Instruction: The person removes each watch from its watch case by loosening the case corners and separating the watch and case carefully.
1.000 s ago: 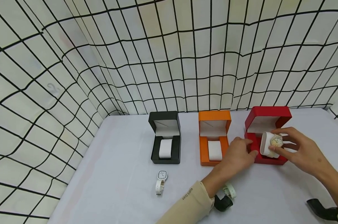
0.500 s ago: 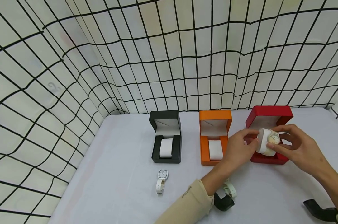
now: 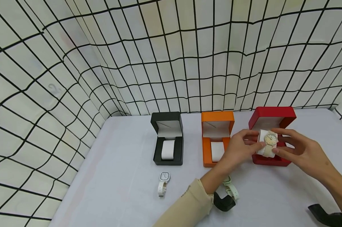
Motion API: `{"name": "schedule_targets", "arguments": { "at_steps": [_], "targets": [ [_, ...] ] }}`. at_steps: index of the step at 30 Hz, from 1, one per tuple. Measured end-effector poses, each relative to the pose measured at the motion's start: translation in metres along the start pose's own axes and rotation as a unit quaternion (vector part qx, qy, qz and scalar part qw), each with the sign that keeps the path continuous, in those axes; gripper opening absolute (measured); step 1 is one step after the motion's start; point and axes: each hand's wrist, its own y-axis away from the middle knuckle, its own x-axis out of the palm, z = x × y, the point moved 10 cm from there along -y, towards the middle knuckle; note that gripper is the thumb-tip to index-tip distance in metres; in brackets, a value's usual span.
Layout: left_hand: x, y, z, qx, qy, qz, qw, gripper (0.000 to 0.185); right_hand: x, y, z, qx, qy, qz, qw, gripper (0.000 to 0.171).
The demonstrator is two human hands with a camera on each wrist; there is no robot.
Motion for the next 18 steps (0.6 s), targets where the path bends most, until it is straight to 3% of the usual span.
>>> {"name": "schedule_targets", "arguments": {
  "at_steps": [7, 18],
  "targets": [
    [-0.003, 0.001, 0.005, -0.008, 0.026, -0.006, 0.9996, 0.037, 0.008, 0.0, 0.005, -0.024, -0.009, 0.022, 0.999, 0.083],
    [-0.002, 0.001, 0.004, -0.002, 0.019, 0.011, 0.9998, 0.05, 0.012, 0.0, -0.002, 0.029, 0.03, 0.026, 0.999, 0.09]
  ]
}}
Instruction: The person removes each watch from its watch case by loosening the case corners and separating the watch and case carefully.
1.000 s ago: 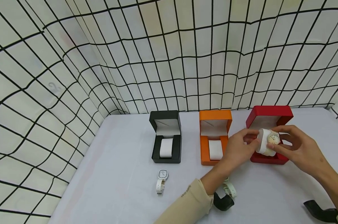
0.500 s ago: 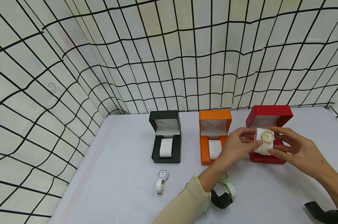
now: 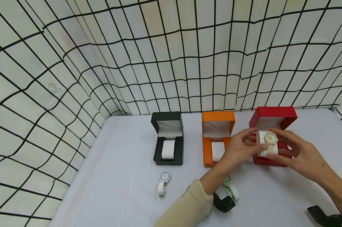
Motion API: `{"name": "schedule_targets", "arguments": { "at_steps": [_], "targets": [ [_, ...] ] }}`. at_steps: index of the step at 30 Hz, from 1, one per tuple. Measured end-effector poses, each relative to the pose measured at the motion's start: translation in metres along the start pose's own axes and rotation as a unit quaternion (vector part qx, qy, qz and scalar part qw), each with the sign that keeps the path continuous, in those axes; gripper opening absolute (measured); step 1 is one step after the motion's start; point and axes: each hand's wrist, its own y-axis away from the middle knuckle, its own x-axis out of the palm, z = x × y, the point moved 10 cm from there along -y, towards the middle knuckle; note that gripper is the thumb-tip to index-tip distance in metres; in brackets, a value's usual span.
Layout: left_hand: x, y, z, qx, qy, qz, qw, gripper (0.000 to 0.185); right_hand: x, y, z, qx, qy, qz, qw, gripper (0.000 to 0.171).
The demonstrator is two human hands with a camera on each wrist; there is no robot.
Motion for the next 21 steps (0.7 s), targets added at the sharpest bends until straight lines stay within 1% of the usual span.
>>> {"name": "schedule_targets", "arguments": {
  "at_steps": [4, 8, 11, 17, 21],
  "targets": [
    [0.002, 0.0, -0.002, 0.01, -0.007, 0.007, 0.9999, 0.051, 0.001, 0.001, 0.001, 0.005, 0.001, 0.005, 1.0, 0.092],
    [0.003, 0.0, -0.003, 0.021, -0.001, 0.002, 0.9998, 0.051, 0.003, 0.002, 0.008, -0.025, -0.02, 0.001, 1.0, 0.092],
    [0.001, 0.001, -0.003, 0.027, 0.011, -0.009, 0.9995, 0.049, 0.004, 0.003, 0.013, -0.042, -0.026, -0.005, 0.999, 0.09],
    [0.0, 0.001, -0.003, 0.033, 0.021, -0.019, 0.9991, 0.045, 0.003, 0.004, 0.012, -0.023, -0.009, -0.021, 0.999, 0.087],
    [0.0, 0.001, -0.003, 0.033, 0.017, -0.024, 0.999, 0.044, 0.002, 0.006, 0.014, -0.039, -0.009, -0.029, 0.999, 0.086]
  ]
}}
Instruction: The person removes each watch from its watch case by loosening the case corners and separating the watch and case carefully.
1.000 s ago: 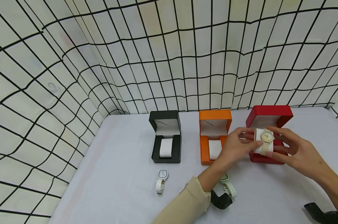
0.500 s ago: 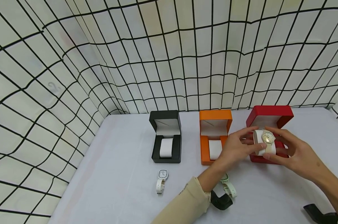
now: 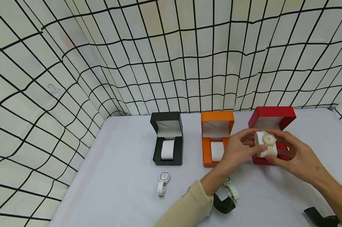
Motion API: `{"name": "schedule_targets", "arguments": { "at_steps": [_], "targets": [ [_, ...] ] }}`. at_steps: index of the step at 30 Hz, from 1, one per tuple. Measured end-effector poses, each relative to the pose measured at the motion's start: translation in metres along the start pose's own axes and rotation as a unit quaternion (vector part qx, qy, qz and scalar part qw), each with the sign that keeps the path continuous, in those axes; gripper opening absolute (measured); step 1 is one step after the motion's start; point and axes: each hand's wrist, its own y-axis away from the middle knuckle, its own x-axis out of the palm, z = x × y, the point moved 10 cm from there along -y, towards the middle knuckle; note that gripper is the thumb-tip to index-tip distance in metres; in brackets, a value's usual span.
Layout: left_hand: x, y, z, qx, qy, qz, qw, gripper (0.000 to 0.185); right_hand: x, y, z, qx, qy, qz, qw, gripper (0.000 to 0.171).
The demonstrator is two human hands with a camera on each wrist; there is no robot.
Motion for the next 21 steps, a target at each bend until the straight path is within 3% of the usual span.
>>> {"name": "schedule_targets", "arguments": {
  "at_steps": [8, 21],
  "targets": [
    [0.0002, -0.0006, -0.001, 0.011, -0.019, -0.008, 0.9997, 0.043, 0.0, 0.0005, 0.0082, -0.044, -0.014, -0.016, 0.999, 0.086],
    [0.0005, -0.0008, 0.0021, 0.002, -0.047, -0.008, 0.9989, 0.042, 0.0017, 0.0034, 0.0059, -0.041, 0.008, -0.018, 0.999, 0.085]
  ]
}}
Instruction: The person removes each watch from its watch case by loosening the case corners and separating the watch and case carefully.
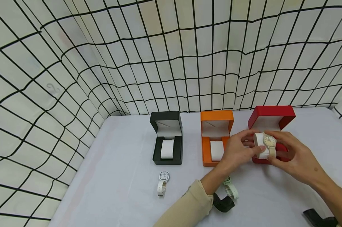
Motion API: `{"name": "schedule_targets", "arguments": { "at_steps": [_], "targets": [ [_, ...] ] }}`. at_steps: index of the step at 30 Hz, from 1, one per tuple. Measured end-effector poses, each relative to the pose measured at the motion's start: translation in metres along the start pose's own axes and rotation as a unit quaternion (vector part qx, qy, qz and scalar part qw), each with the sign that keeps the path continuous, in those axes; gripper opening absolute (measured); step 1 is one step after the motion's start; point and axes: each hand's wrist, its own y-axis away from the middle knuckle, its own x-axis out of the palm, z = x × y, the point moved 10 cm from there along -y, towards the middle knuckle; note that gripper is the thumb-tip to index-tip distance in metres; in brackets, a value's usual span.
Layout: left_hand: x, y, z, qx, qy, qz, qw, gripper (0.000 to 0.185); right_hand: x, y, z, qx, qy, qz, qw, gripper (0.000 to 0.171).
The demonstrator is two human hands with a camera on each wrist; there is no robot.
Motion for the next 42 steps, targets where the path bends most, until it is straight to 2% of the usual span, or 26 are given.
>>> {"name": "schedule_targets", "arguments": {
  "at_steps": [10, 14, 17, 20, 23, 29, 42],
  "targets": [
    [0.0007, -0.0015, 0.0015, -0.006, -0.009, 0.004, 0.9999, 0.039, 0.0025, 0.0003, 0.0016, -0.016, 0.002, 0.009, 1.0, 0.087],
    [0.0002, -0.002, 0.0025, -0.014, 0.02, 0.008, 0.9997, 0.038, 0.0029, 0.0005, 0.0023, -0.017, -0.016, 0.021, 1.0, 0.089],
    [0.0006, -0.0019, 0.0033, -0.021, 0.064, 0.023, 0.9975, 0.04, 0.0022, 0.0008, 0.0018, -0.003, -0.033, 0.027, 0.999, 0.087],
    [0.0003, -0.0016, 0.0046, -0.032, 0.081, 0.036, 0.9956, 0.043, 0.0006, 0.0006, 0.0023, 0.009, -0.047, 0.029, 0.998, 0.084],
    [-0.0008, -0.0015, 0.0062, -0.039, 0.066, 0.041, 0.9962, 0.047, 0.0, 0.0003, 0.0029, 0.012, -0.058, 0.03, 0.998, 0.083],
    [-0.0032, -0.002, 0.0073, -0.04, 0.034, 0.028, 0.9982, 0.05, 0.0016, -0.0001, 0.001, 0.024, -0.069, 0.04, 0.996, 0.083],
    [-0.004, -0.0015, 0.0061, -0.028, 0.025, 0.021, 0.9991, 0.048, 0.0013, 0.0024, 0.0069, 0.007, -0.089, 0.032, 0.995, 0.084]
  ]
}}
